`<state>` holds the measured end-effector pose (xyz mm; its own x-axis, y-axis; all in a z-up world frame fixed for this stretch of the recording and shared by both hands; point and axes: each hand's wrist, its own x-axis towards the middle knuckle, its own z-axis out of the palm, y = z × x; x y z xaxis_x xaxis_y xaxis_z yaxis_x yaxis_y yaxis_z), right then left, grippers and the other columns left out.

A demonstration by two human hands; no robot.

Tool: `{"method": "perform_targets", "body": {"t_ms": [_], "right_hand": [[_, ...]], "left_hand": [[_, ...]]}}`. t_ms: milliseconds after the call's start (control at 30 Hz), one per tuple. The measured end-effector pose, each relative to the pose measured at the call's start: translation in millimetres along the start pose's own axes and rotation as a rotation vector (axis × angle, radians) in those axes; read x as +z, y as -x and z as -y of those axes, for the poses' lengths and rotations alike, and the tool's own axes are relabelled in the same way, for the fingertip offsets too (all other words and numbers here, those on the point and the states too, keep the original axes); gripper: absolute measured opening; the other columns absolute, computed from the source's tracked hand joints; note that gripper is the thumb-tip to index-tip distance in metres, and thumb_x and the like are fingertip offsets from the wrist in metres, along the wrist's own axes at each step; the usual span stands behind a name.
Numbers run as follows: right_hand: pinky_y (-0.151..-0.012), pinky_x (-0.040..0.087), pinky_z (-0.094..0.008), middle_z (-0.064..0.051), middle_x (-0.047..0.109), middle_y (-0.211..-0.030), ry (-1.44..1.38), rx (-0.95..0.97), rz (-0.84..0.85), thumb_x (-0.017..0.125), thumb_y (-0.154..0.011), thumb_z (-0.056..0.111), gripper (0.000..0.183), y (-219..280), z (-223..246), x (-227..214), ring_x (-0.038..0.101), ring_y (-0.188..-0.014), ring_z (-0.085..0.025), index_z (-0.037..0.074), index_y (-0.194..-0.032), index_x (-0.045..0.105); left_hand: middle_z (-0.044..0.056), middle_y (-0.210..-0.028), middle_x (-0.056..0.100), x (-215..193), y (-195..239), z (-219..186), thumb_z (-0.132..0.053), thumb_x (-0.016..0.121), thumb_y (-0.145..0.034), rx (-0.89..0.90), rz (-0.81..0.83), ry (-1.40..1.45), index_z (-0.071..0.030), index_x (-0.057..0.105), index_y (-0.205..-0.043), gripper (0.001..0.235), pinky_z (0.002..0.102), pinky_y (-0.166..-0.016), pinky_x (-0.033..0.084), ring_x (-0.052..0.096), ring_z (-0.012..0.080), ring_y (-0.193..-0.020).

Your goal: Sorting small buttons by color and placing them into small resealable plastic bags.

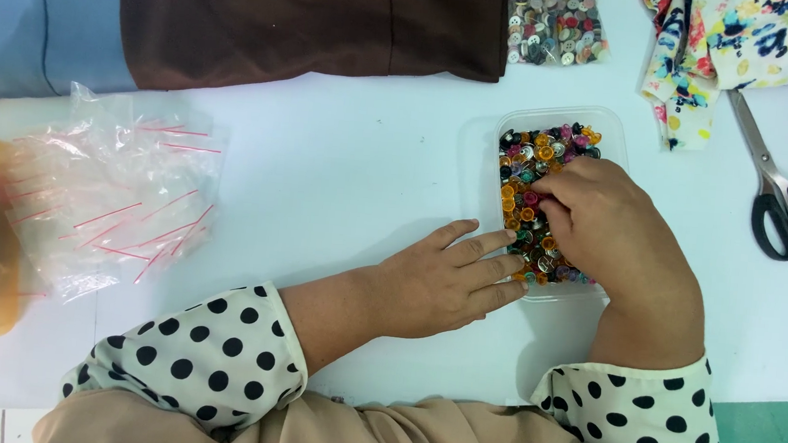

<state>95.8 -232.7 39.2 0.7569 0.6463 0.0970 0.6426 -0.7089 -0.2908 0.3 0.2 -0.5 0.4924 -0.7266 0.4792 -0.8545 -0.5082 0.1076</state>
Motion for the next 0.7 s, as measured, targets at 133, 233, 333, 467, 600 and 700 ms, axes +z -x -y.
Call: {"method": "perform_targets", "body": {"t_ms": [133, 233, 333, 467, 600, 700], "right_hand": [[-0.074, 0.057, -0.043, -0.008, 0.064, -0.095, 0.061, 0.05, 0.068, 0.069, -0.094, 0.008, 0.024, 0.1, -4.8, 5.8, 0.064, -0.091, -0.028, 0.007, -0.117, 0.076], [-0.071, 0.055, -0.042, -0.008, 0.065, -0.096, 0.04, 0.103, 0.116, 0.066, -0.095, 0.01, 0.018, -1.3, -6.9, 6.7, 0.063, -0.091, -0.026, 0.008, -0.11, 0.076], [-0.076, 0.055, -0.042, -0.006, 0.066, -0.098, 0.044, 0.114, 0.125, 0.067, -0.095, 0.011, 0.014, -3.1, -5.4, 3.7, 0.064, -0.095, -0.025, 0.008, -0.107, 0.074], [-0.075, 0.053, -0.043, -0.008, 0.068, -0.099, 0.013, 0.135, 0.087, 0.063, -0.095, 0.008, 0.012, -4.6, -8.2, 2.1, 0.064, -0.094, -0.027, 0.006, -0.102, 0.072], [-0.08, 0.055, -0.046, -0.012, 0.071, -0.109, -0.003, 0.138, -0.022, 0.059, -0.096, 0.001, 0.018, -1.6, -6.0, -5.8, 0.066, -0.1, -0.031, 0.001, -0.109, 0.07], [-0.068, 0.052, -0.042, -0.009, 0.066, -0.098, -0.058, 0.046, -0.038, 0.059, -0.093, -0.003, 0.024, -0.1, 3.6, -11.0, 0.064, -0.087, -0.027, 0.006, -0.11, 0.074]], "left_hand": [[0.005, -0.139, 0.065, 1.2, 1.3, -0.5, -0.033, 0.076, -0.096, 0.003, 0.006, -0.014, -0.019, 0.065, -0.135, 0.044, 0.05, -0.11, 0.046, 0.054, 0.0292, -0.138], [0.004, -0.139, 0.064, 2.2, 1.8, 0.0, -0.034, 0.078, -0.094, 0.008, 0.002, -0.017, -0.02, 0.065, -0.135, 0.046, 0.049, -0.11, 0.045, 0.053, 0.0289, -0.139], [0.005, -0.141, 0.063, 2.6, 2.1, 0.2, -0.034, 0.077, -0.095, 0.008, 0.024, 0.0, -0.019, 0.064, -0.137, 0.047, 0.05, -0.11, 0.045, 0.052, 0.03, -0.14], [0.006, -0.14, 0.064, 3.9, 1.9, 0.9, -0.029, 0.067, -0.102, -0.001, 0.004, 0.027, -0.018, 0.065, -0.136, 0.036, 0.049, -0.114, 0.043, 0.053, 0.03, -0.139], [0.009, -0.14, 0.064, 9.9, 1.9, 2.5, -0.022, 0.062, -0.106, 0.007, -0.02, 0.064, -0.015, 0.064, -0.136, 0.031, 0.048, -0.119, 0.043, 0.052, 0.0323, -0.14], [0.013, -0.14, 0.062, 16.9, 1.3, 4.3, -0.018, 0.063, -0.104, 0.013, -0.013, 0.11, -0.012, 0.063, -0.135, 0.032, 0.047, -0.118, 0.046, 0.05, 0.0351, -0.142]]}}
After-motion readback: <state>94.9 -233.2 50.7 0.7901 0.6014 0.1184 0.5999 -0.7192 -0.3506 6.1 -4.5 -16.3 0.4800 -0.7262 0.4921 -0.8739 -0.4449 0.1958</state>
